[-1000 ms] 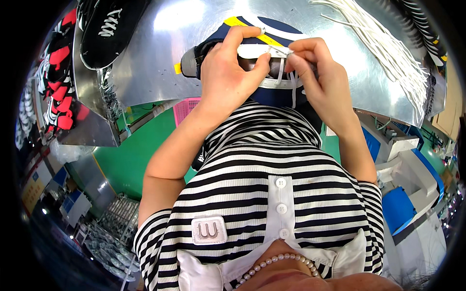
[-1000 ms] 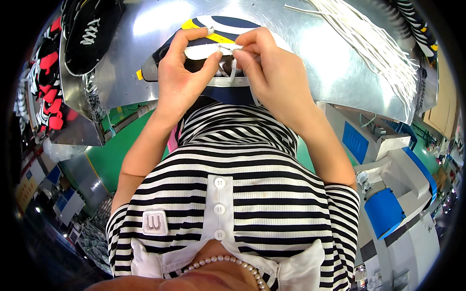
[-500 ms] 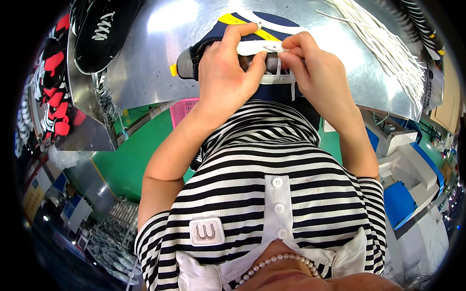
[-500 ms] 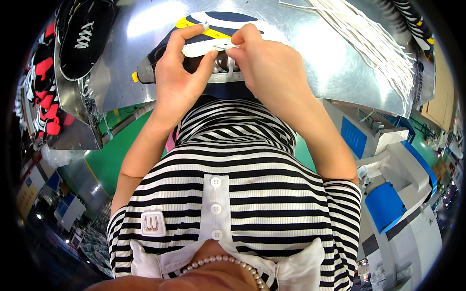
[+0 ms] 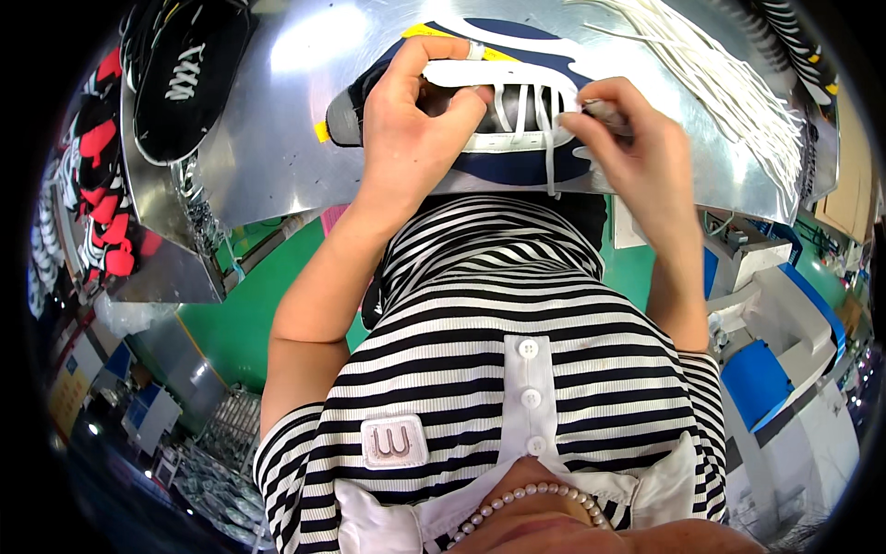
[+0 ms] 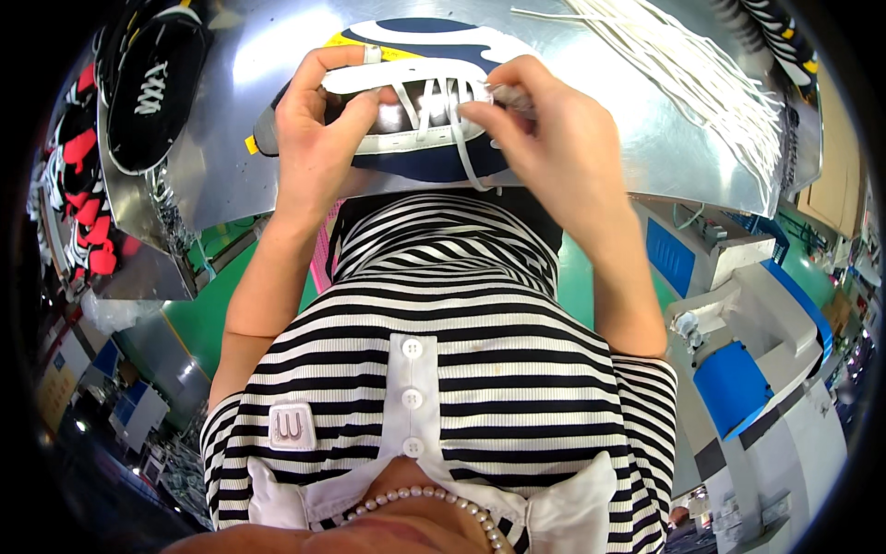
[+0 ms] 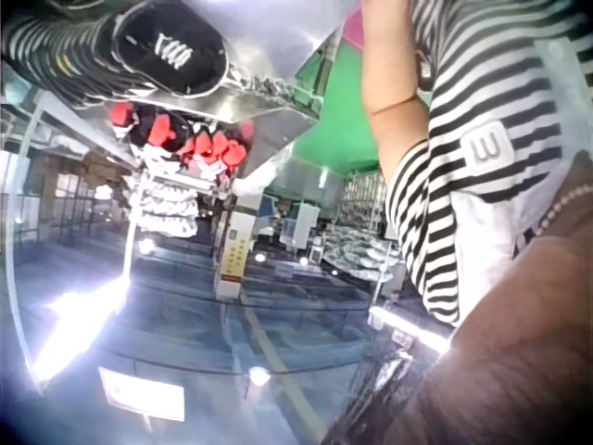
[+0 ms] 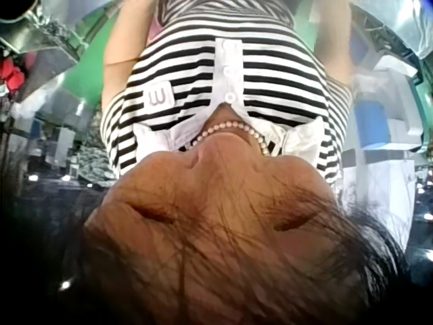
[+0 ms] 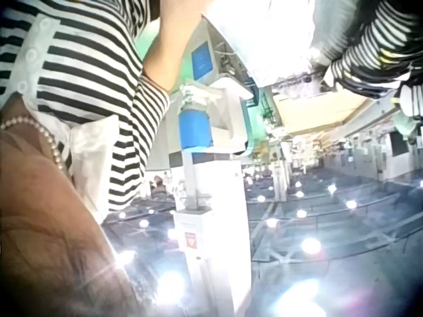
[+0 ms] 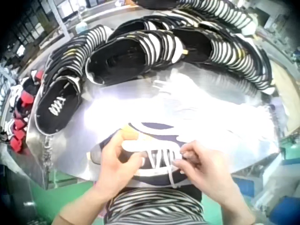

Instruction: The person laces a blue and yellow shoe by threading a white lace through the eyelets one at a time and then places the laced shoe on top of a stack of black shoes.

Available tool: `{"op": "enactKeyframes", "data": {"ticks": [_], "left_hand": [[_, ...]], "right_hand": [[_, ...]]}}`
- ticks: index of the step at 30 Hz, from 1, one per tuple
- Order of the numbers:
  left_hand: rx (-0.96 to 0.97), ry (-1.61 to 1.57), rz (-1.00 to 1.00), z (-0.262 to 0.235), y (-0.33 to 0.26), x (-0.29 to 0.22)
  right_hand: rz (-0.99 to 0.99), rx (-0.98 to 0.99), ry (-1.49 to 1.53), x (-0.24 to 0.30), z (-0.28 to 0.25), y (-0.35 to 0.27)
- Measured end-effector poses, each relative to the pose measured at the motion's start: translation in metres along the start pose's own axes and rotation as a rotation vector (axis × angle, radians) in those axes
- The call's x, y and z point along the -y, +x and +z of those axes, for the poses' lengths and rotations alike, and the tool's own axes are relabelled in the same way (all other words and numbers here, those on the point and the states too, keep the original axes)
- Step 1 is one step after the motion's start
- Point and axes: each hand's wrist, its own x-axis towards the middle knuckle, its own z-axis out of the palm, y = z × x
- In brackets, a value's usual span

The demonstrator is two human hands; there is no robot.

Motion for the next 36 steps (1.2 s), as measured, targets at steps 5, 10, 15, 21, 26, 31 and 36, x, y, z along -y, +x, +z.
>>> {"op": "enactKeyframes", "data": {"ticks": [5,10,15,21,26,31,36], "left_hand": [[0.190,-0.041,-0.073,-0.020,0.007,-0.015],[0.241,0.837,0.407,-0.018,-0.037,-0.035],[0.097,0.928,0.523,0.002,-0.013,-0.019],[0.087,0.803,0.611,0.004,-0.001,-0.014],[0.194,0.703,0.665,0.013,-0.011,-0.027],[0.158,0.727,0.703,0.011,-0.014,-0.036],[0.210,0.884,0.627,0.010,-0.008,-0.038]], "right_hand": [[0.012,-0.139,0.016,-0.028,0.015,0.002],[-0.038,-0.080,0.011,-0.018,0.042,-0.013],[-0.067,-0.129,0.098,0.002,0.027,-0.014],[-0.214,0.399,0.206,-0.019,0.008,-0.060],[0.073,-0.156,0.566,-0.028,0.024,-0.016],[0.117,0.015,0.759,-0.014,0.031,-0.015],[-0.158,0.313,0.554,-0.025,0.038,-0.052]]}}
